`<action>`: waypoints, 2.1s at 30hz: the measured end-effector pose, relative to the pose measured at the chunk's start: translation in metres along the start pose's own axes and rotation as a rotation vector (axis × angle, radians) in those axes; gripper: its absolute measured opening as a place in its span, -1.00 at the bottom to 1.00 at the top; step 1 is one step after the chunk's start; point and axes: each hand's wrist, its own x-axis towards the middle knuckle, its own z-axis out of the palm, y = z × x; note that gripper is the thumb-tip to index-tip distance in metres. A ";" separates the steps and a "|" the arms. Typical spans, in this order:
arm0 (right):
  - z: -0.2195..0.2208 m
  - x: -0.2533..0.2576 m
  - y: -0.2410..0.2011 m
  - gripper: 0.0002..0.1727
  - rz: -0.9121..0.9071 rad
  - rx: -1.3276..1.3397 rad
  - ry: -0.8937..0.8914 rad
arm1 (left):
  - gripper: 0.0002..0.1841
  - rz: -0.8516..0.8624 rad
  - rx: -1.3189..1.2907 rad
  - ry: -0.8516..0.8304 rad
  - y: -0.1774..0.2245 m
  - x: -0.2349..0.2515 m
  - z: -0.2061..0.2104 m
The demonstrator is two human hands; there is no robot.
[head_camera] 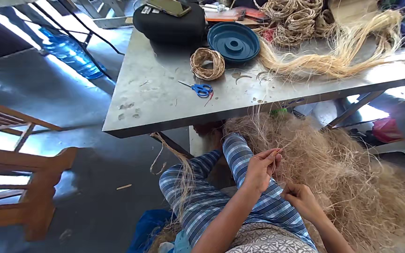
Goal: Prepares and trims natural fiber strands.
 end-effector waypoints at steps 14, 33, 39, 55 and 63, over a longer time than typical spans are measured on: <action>-0.007 -0.005 0.015 -0.84 0.095 -0.220 0.039 | -0.85 -0.055 -0.081 0.008 -0.001 0.007 0.000; -0.015 -0.005 0.024 -0.76 0.087 -0.322 -0.039 | -0.74 0.110 0.027 -0.066 -0.004 0.006 -0.007; -0.034 -0.005 0.034 -0.68 -0.183 -0.099 -0.022 | -0.67 0.635 0.173 -0.034 0.056 -0.027 -0.070; -0.080 0.042 0.057 -0.72 -0.107 -0.165 0.103 | -0.57 0.950 -0.114 0.118 0.176 -0.136 -0.271; -0.076 0.059 0.060 -0.79 -0.146 -0.015 0.133 | -0.57 0.980 -0.244 0.171 0.185 -0.142 -0.307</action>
